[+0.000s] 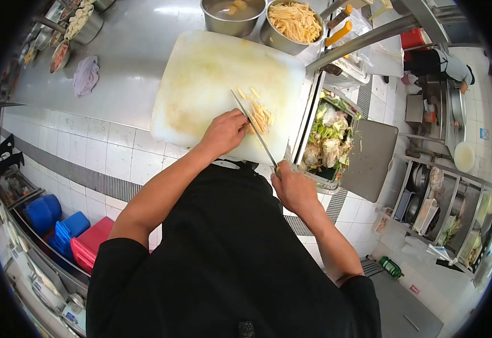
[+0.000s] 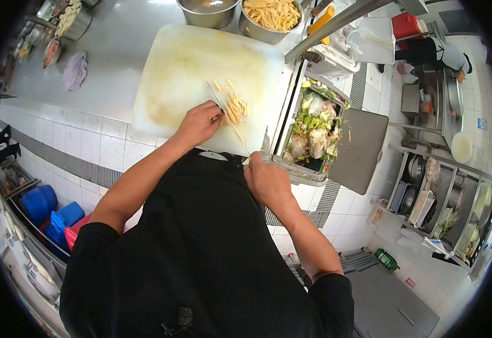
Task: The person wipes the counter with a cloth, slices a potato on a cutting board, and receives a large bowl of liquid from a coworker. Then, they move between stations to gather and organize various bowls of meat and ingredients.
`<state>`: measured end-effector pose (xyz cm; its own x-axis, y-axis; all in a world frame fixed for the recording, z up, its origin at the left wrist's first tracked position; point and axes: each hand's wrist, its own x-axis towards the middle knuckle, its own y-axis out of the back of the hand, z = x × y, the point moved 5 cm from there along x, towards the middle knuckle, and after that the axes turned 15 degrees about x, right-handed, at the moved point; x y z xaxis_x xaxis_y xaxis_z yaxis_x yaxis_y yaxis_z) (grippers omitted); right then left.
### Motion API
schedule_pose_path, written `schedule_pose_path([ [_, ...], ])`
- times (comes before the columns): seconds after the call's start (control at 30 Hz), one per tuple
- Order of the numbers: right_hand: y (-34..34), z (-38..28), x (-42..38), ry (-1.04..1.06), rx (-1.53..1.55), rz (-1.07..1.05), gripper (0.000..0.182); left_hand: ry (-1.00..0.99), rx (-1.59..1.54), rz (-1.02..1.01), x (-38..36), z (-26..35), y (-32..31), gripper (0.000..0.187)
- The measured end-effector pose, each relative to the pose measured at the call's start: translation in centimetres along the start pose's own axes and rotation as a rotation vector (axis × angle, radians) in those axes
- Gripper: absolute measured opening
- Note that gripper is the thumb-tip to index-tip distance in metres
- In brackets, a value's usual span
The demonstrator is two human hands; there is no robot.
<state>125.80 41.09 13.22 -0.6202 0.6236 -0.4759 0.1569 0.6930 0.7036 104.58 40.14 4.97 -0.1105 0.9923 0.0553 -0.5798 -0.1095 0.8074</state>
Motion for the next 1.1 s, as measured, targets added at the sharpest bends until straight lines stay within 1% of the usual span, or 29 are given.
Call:
schedule_pose_path([
  [0.03, -1.1, 0.6, 0.9, -0.005, 0.002, 0.001, 0.028, -0.018, 0.007, 0.009, 0.0, 0.1, 0.0, 0.014],
  [0.1, -3.2, 1.4, 4.5, 0.093, 0.035, 0.101, 0.027, -0.027, 0.005, 0.023, 0.0, 0.2, -0.1, 0.014],
  [0.13, -2.6, 0.6, 5.7, 0.097, 0.035, 0.099, 0.027, -0.025, 0.008, 0.044, -0.1, 0.2, 0.1, 0.013],
  [0.2, -1.1, -1.5, 6.8, 0.203, -0.003, 0.125, 0.026, -0.016, 0.028, 0.026, -0.2, 0.3, 0.2, 0.014],
  [0.23, -0.2, -2.1, 5.9, 0.202, -0.001, 0.129, 0.026, -0.013, 0.047, 0.015, 0.0, 0.3, 0.3, 0.014],
  [0.27, 0.5, -2.1, 4.3, 0.158, 0.014, 0.073, 0.026, -0.013, 0.046, 0.015, 0.0, 0.4, 0.3, 0.014],
  [0.3, 0.6, -2.0, 3.1, 0.117, 0.027, 0.016, 0.025, -0.011, 0.035, 0.026, -0.1, 0.4, 0.2, 0.015],
  [0.33, -0.3, -1.0, 2.7, 0.074, -0.015, 0.004, 0.025, -0.005, 0.023, 0.037, -0.2, 0.3, 0.3, 0.015],
  [0.37, -1.5, -0.2, 3.4, 0.076, -0.016, 0.001, 0.025, -0.001, 0.023, 0.038, -0.2, 0.2, 0.3, 0.015],
  [0.47, -3.2, 0.1, 6.8, 0.128, 0.078, 0.135, 0.026, -0.021, 0.02, 0.001, -0.6, 0.1, 0.2, 0.016],
  [0.53, -3.1, -0.6, 8.1, 0.091, 0.076, 0.118, 0.027, 0.004, -0.037, 0.058, -0.9, 0.1, 0.8, 0.019],
  [0.6, -2.7, -0.7, 8.7, 0.005, 0.068, 0.061, 0.029, 0.022, -0.011, 0.034, -1.2, -0.1, 0.9, 0.02],
  [0.67, -2.8, -0.5, 8.7, 0.049, 0.11, 0.081, 0.03, 0.058, 0.011, 0.003, -1.8, -0.2, 0.7, 0.021],
  [0.7, -2.4, -0.8, 8.5, 0.09, 0.149, 0.11, 0.03, 0.03, 0.012, 0.018, -1.5, 0.0, 0.5, 0.019],
  [0.73, -1.9, -0.8, 8.1, 0.088, 0.148, 0.113, 0.03, -0.003, 0.012, 0.036, -1.0, 0.2, 0.4, 0.018],
  [0.8, -0.8, -1.4, 7.2, 0.105, 0.138, 0.052, 0.03, -0.029, 0.052, 0.033, -0.5, 0.0, 0.2, 0.019],
  [0.87, 0.8, -2.3, 4.4, 0.077, 0.105, 0.021, 0.029, -0.039, 0.088, 0.021, -0.5, -0.2, -0.2, 0.02],
  [0.9, 1.0, -2.2, 2.9, 0.052, 0.069, -0.007, 0.028, -0.035, 0.085, 0.006, -0.4, -0.1, -0.1, 0.02],
  [0.93, 0.2, -1.3, 2.1, 0.08, 0.045, 0.011, 0.027, -0.031, 0.083, -0.006, -0.2, 0.0, 0.0, 0.019],
  [0.97, -1.2, -0.2, 2.8, 0.077, 0.045, 0.007, 0.027, -0.029, 0.08, -0.009, -0.2, 0.0, 0.3, 0.019],
  [1.0, -2.6, 0.7, 3.7, 0.097, 0.058, 0.067, 0.026, -0.023, 0.063, -0.028, -0.1, 0.2, 0.4, 0.02],
  [1.03, -2.8, 0.3, 4.6, 0.119, 0.07, 0.129, 0.025, -0.017, 0.047, -0.044, 0.0, 0.2, 0.3, 0.02],
  [1.1, -2.0, -0.8, 6.2, 0.15, 0.067, 0.136, 0.024, -0.021, 0.037, -0.017, 0.1, 0.1, 0.3, 0.02],
])
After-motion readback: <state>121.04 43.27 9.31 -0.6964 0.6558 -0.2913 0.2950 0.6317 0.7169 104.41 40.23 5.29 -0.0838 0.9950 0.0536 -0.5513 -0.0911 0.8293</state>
